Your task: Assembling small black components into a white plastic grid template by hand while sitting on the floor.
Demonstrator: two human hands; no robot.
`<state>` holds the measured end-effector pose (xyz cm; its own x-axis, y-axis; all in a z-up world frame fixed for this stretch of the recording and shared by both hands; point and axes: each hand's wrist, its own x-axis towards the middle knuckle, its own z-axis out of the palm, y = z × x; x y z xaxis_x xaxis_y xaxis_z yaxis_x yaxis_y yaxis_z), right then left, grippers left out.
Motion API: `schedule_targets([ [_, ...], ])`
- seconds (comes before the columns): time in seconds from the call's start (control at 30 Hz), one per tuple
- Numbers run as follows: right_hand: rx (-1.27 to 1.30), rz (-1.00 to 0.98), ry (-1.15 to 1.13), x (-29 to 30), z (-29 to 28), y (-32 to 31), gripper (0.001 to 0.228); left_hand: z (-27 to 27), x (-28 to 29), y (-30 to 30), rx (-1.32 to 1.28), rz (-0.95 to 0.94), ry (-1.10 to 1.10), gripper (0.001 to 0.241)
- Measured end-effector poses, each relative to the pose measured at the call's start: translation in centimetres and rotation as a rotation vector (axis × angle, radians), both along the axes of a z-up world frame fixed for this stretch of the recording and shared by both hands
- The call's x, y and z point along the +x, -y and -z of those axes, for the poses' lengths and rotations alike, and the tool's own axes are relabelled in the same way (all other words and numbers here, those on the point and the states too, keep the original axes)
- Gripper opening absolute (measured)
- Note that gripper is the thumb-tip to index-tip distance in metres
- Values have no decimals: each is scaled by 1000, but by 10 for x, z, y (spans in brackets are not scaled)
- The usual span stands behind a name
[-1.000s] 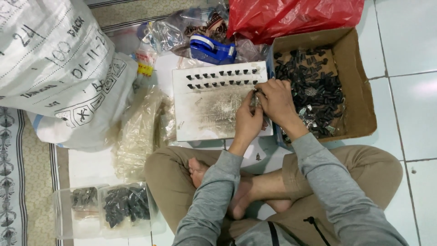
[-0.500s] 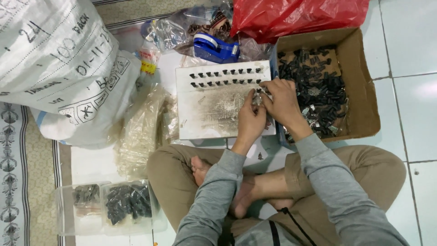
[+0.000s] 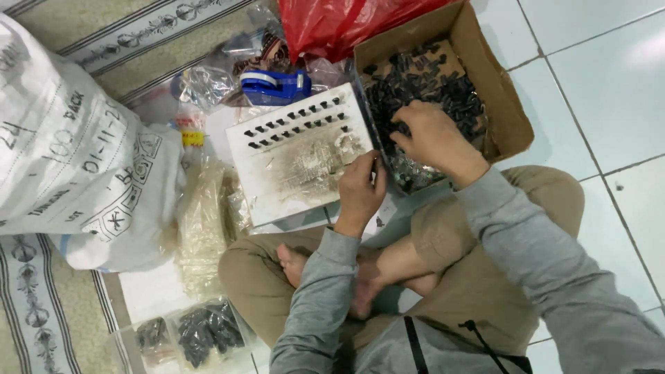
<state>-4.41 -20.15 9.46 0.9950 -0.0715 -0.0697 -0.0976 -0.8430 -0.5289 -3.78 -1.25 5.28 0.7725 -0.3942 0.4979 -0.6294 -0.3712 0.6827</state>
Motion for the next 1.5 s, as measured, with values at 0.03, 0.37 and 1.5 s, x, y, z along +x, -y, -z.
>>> schedule_targets([
  [0.03,5,12,5,-3,16,21,27,-2,-2,5,5,12,5,15],
  [0.37,89,312,-667,-17,120,136,52,32,12,115,476,216,-173,19],
  [1.5,356,336,-469,27,184,150,52,128,48,185,310,-34,-682,21],
])
